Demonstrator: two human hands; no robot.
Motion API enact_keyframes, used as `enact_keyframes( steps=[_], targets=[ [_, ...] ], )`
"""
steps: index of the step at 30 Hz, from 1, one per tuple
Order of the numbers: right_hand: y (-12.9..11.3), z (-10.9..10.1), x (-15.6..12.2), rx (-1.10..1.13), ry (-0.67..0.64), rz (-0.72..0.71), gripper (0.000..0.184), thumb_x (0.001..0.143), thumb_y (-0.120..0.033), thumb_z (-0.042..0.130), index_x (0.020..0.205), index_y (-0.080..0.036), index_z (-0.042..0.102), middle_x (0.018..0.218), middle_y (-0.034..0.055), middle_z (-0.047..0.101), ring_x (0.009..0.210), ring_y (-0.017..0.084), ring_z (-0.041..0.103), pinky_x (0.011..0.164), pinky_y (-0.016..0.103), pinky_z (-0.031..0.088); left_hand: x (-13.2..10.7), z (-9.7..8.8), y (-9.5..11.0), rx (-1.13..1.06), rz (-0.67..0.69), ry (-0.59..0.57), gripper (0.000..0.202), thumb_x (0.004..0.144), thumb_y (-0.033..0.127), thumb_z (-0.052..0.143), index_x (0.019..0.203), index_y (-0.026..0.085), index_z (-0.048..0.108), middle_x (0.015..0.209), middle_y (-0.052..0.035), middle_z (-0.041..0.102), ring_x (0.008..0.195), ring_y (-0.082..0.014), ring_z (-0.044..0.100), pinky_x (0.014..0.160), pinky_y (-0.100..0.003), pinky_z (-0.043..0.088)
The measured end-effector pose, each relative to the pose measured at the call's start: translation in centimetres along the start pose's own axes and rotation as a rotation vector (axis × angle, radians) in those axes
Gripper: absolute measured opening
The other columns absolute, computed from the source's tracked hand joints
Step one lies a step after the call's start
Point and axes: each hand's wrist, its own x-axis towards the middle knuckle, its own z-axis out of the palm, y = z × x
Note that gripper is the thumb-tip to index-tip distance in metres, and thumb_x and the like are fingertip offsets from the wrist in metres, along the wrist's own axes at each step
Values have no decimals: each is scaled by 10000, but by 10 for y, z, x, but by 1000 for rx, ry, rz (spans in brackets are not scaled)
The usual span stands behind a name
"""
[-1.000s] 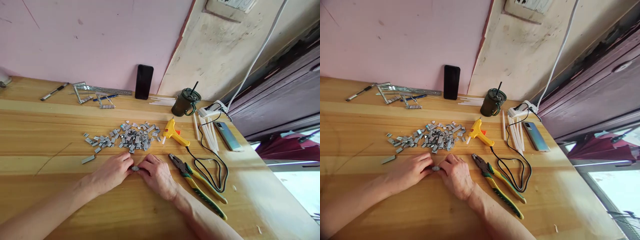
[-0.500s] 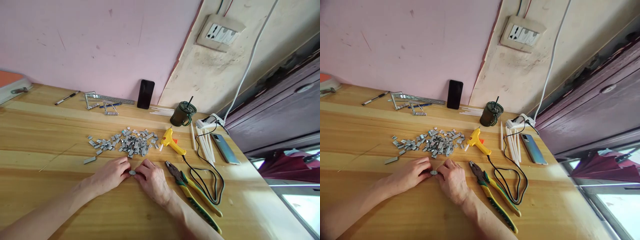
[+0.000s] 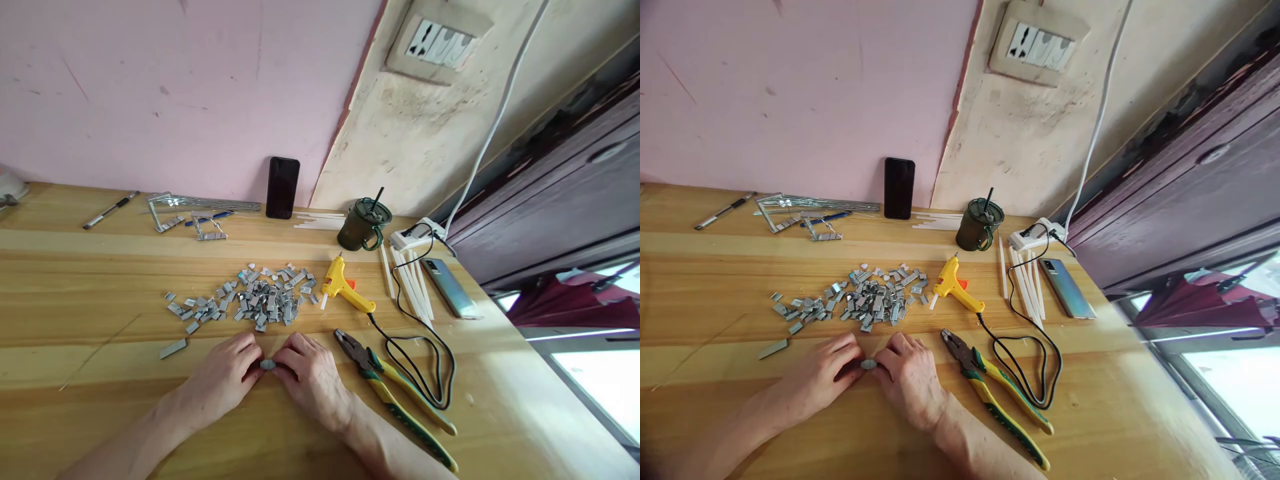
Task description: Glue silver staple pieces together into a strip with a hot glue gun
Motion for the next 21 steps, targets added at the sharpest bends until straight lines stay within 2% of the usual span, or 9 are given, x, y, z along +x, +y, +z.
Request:
enact_keyframes(
  steps=[5, 14, 21],
  targets=[
    [1, 0, 0, 6, 2, -7, 59, 825, -181, 706, 793, -231, 707, 796, 4, 644, 722, 151, 612, 661, 239, 474, 0, 1, 1, -8, -4, 14, 149, 794, 58, 604, 723, 184, 566, 738, -9, 583, 650, -182, 606, 593, -284, 504],
    [2, 1, 0, 48, 25, -1, 67, 823, -163, 689, 793, -219, 707, 799, 15, 654, 721, 158, 623, 654, 251, 486, -1, 0, 3, -37, -18, 44, 174, 846, 85, 532, 717, 201, 547, 740, 7, 571, 655, -160, 588, 603, -264, 498],
    [3, 0, -3, 100, 63, -39, 93, 880, -190, 625, 839, -211, 706, 817, 32, 652, 725, 159, 612, 659, 257, 501, -4, -1, 2, -80, 1, 78, 137, 854, 96, 537, 771, 200, 568, 760, 2, 584, 683, -165, 598, 616, -263, 501]
  ],
)
